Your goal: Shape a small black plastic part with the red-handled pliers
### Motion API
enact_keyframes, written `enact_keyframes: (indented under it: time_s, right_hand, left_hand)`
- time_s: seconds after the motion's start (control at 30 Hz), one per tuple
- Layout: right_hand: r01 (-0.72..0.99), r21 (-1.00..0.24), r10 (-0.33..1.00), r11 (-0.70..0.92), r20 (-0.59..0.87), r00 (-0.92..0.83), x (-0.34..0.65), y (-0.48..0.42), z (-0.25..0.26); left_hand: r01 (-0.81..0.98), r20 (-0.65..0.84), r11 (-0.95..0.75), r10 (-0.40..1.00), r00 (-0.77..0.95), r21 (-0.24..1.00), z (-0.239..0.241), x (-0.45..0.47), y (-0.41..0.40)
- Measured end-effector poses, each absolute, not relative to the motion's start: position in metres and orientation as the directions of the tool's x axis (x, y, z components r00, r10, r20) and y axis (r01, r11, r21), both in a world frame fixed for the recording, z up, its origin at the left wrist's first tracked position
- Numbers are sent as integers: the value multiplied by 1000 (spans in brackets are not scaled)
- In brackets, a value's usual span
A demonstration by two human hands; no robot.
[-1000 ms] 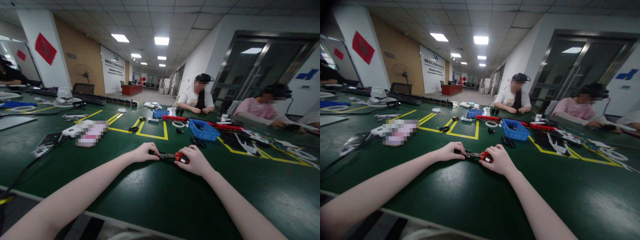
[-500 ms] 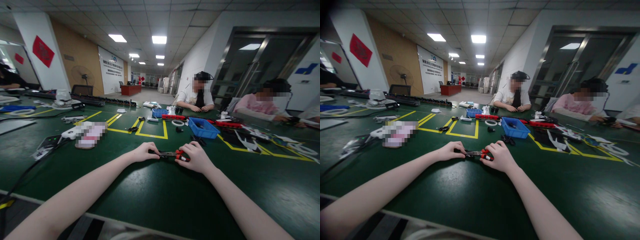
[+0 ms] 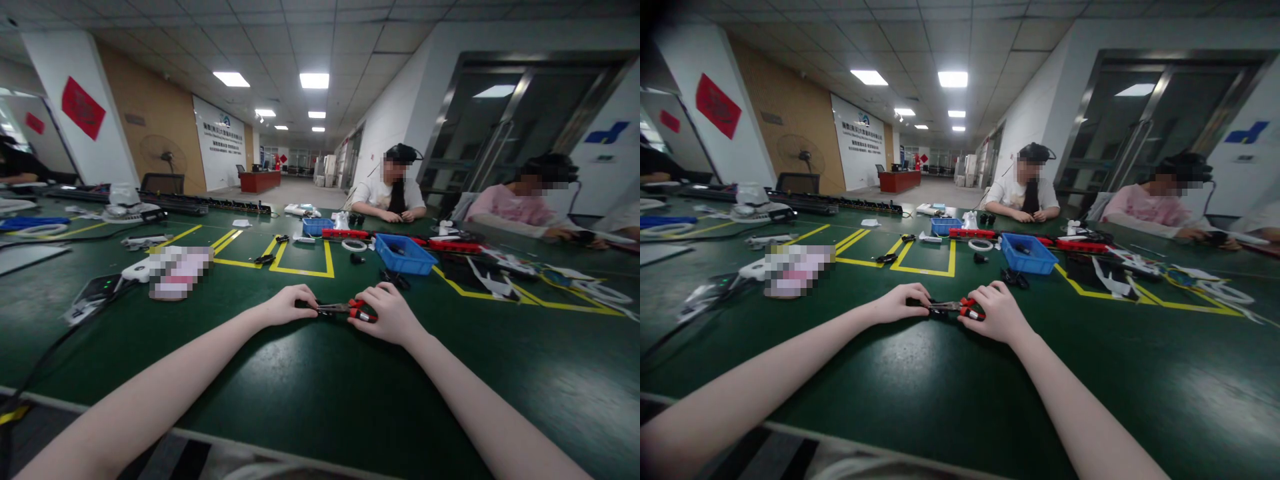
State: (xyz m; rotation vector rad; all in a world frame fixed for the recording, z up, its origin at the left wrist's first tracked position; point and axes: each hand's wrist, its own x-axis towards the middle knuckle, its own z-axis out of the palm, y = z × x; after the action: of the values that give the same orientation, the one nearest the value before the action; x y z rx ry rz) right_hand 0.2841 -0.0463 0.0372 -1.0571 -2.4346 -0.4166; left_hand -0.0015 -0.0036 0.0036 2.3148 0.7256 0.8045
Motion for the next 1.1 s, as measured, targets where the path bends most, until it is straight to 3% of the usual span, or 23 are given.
enact_keyframes:
  time_s: [1.1]
  right_hand:
    - [767,52,679,639,430,-595,285,-48,42]
  left_hand:
    - [332,357,-693,651,670,640,6,-1,-5]
